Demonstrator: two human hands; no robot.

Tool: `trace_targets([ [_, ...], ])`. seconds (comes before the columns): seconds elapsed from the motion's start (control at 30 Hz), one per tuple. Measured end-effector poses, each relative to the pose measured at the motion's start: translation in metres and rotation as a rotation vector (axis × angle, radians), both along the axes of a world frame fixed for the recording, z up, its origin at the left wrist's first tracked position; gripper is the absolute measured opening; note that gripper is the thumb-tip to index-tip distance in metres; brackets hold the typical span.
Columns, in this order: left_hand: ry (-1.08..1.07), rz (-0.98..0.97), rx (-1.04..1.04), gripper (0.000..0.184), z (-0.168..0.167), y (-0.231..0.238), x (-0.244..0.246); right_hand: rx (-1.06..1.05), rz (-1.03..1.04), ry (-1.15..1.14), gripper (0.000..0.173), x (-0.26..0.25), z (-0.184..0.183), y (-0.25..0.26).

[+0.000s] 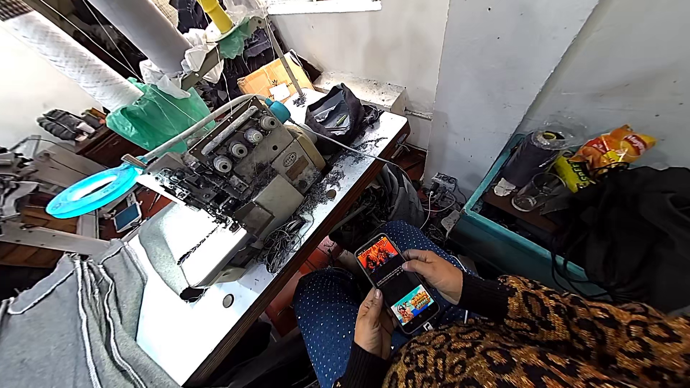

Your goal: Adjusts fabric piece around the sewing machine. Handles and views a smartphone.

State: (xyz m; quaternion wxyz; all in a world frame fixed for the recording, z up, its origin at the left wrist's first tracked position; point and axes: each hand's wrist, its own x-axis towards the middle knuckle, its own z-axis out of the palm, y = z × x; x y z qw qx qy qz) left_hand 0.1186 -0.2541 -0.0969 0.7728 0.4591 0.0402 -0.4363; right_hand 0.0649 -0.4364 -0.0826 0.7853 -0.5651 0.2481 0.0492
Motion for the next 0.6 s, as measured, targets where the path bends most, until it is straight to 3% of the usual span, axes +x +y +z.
trace_targets([
  [0.6,0.019,-0.005,-0.025,0.039,-0.0009,0.0001,0.0002,0.005,-0.003,0.009,0.018,-0.0003,-0.0005,-0.0002],
])
